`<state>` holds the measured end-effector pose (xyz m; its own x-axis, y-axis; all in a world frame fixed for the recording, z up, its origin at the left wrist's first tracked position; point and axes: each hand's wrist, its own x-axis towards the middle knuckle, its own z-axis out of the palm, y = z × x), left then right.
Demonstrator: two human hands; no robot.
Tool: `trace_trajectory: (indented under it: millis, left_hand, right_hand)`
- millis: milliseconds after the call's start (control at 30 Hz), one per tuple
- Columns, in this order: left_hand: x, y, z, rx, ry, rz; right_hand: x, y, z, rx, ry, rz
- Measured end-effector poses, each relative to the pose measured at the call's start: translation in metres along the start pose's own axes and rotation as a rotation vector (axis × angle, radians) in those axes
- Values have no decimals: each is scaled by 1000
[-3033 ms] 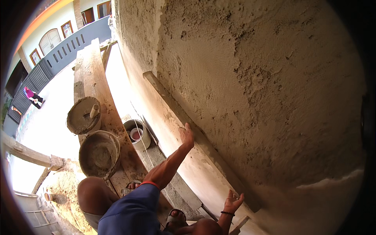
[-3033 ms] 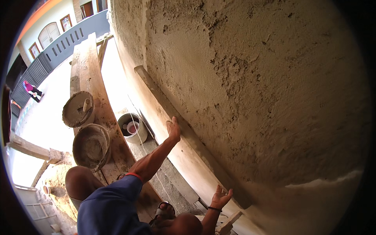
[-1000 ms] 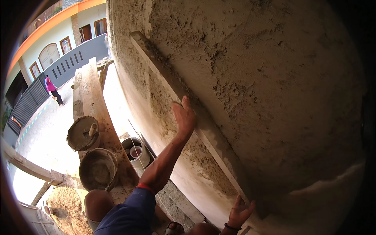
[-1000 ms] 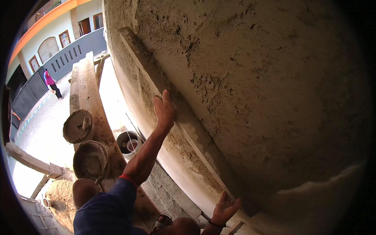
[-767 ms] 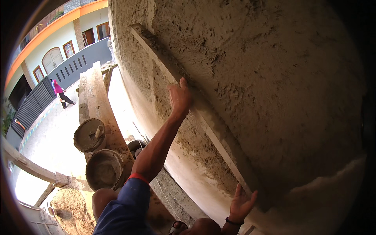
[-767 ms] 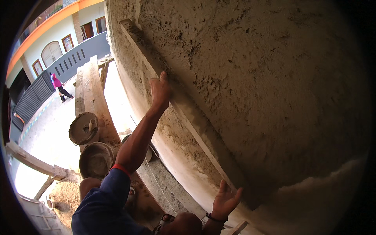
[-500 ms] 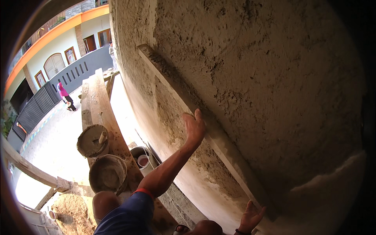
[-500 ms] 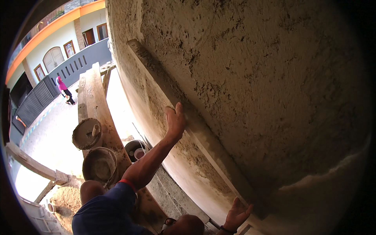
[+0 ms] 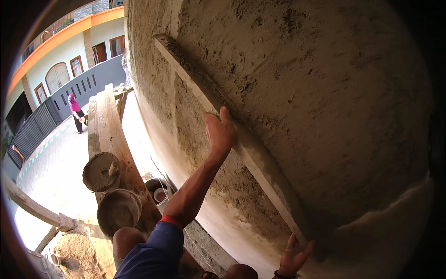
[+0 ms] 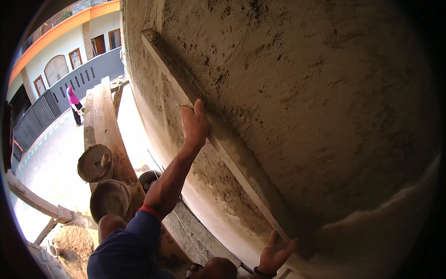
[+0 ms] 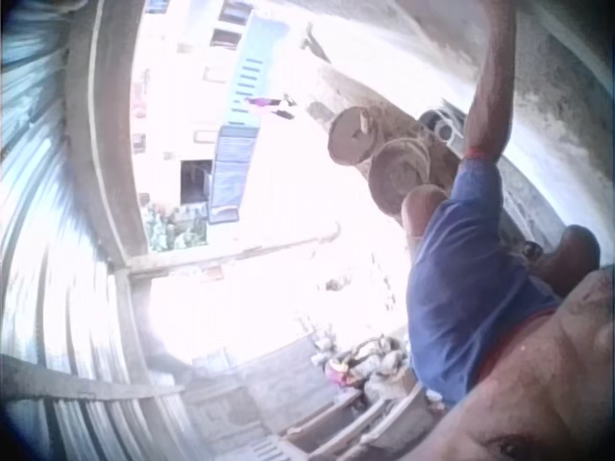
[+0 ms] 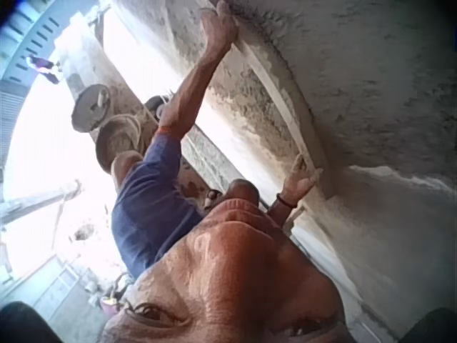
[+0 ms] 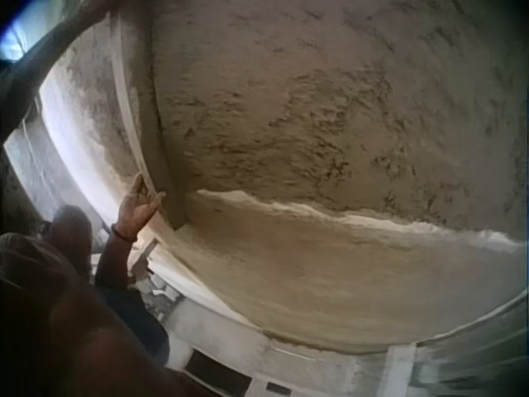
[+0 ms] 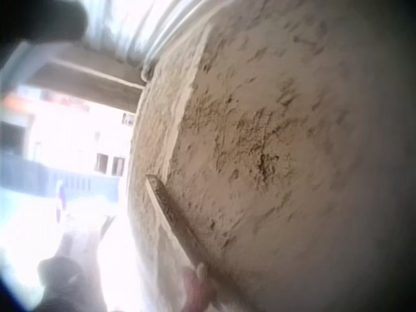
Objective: The person levels and smooths wet cement on a wall using a long wooden straightedge, then mixes more cement in a bucket with a trowel.
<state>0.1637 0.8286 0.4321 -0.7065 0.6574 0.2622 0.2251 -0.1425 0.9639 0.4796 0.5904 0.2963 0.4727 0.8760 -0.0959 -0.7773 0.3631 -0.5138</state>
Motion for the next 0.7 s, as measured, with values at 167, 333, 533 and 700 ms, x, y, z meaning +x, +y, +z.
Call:
trace_trajectory:
  millis: [167,333,533,700]
  left_hand:
    - [73,43,-13,-62,-59,-39]
    - [90,40,-8,-87,9,-45]
    - [42,32,1,-119,-96,-99]
    - [-56,-6,6,-172,-167,-110]
  right_hand:
    - [-10,6,84,179,-122,121]
    - [2,4,76,177,-161,155]
    - [1,-26,42,34,-318,97]
    - [-13,-68,-9,78,-150,48]
